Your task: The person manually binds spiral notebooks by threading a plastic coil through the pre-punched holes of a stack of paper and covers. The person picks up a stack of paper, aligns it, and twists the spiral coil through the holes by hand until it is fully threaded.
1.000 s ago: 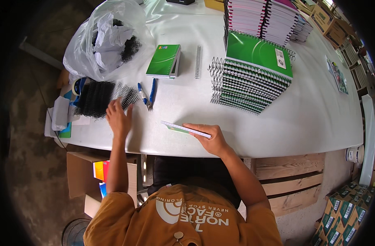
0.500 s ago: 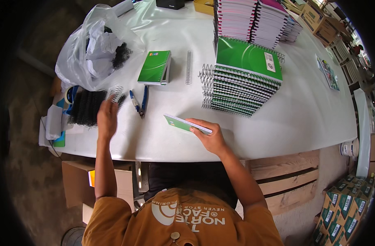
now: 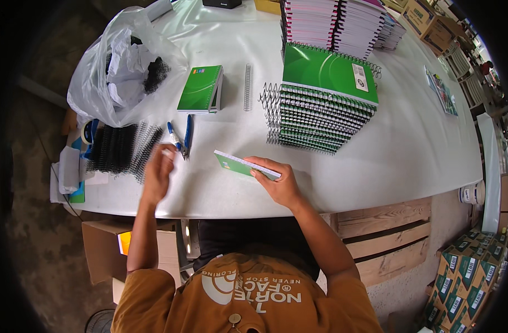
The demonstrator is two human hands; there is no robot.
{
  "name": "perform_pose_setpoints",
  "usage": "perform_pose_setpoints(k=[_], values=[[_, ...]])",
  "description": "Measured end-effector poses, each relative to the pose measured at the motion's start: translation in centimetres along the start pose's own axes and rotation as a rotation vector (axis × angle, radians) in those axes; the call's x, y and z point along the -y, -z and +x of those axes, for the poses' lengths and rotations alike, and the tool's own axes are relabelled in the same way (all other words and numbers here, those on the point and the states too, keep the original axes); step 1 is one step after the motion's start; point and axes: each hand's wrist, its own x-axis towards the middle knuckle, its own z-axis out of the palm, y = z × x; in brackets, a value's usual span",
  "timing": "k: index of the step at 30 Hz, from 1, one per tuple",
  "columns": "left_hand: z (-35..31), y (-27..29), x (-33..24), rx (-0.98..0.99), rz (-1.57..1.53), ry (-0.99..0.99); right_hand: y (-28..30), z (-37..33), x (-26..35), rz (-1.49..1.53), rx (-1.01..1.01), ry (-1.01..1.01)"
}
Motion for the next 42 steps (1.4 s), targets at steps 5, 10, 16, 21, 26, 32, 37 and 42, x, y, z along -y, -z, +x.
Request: perform_pose_setpoints(k=[5,10,16,21,26,32,37,42], values=[[-0.9,-3.2,-0.4,0.236,-0.086,-0.008,0.0,0.1,0.5,-0.009,0.013,0.01],[0.0,-3.7,-0.4,0.182,-0.063,0.089,0.0,0.0,-0.1,0.01,0.025,0.011],[1.2,-3.0,1.1,0.253,-0.348,-0.139,0.2,0.1,0.1,0.024,0.101,0.024],[1.7,-1.9,-2.5,0.186,0.192,-0.543,0.3,-0.1,-0.1,0.005,0.118,0.02],[1.0,-1.6,-3.7,0.227,0.499,-0.516,-0.5,-0.6,0.8,-0.1,0.116,0.033],[-0.2,-2.6,-4.5,0.121,0.716,-0.655,-2.1,-2.0,0.5,-0.215,0.036,0.21],[-5.3,-6.8,2.1,-0.076,0.744,-0.662,-3.8,-3.4,1.3,-0.16,-0.019,0.184],[-6.0,-6.0,3.8,-0.229,0.82,-0.883,-4.6,-4.5,0.9,-0.218,0.012,0.225]])
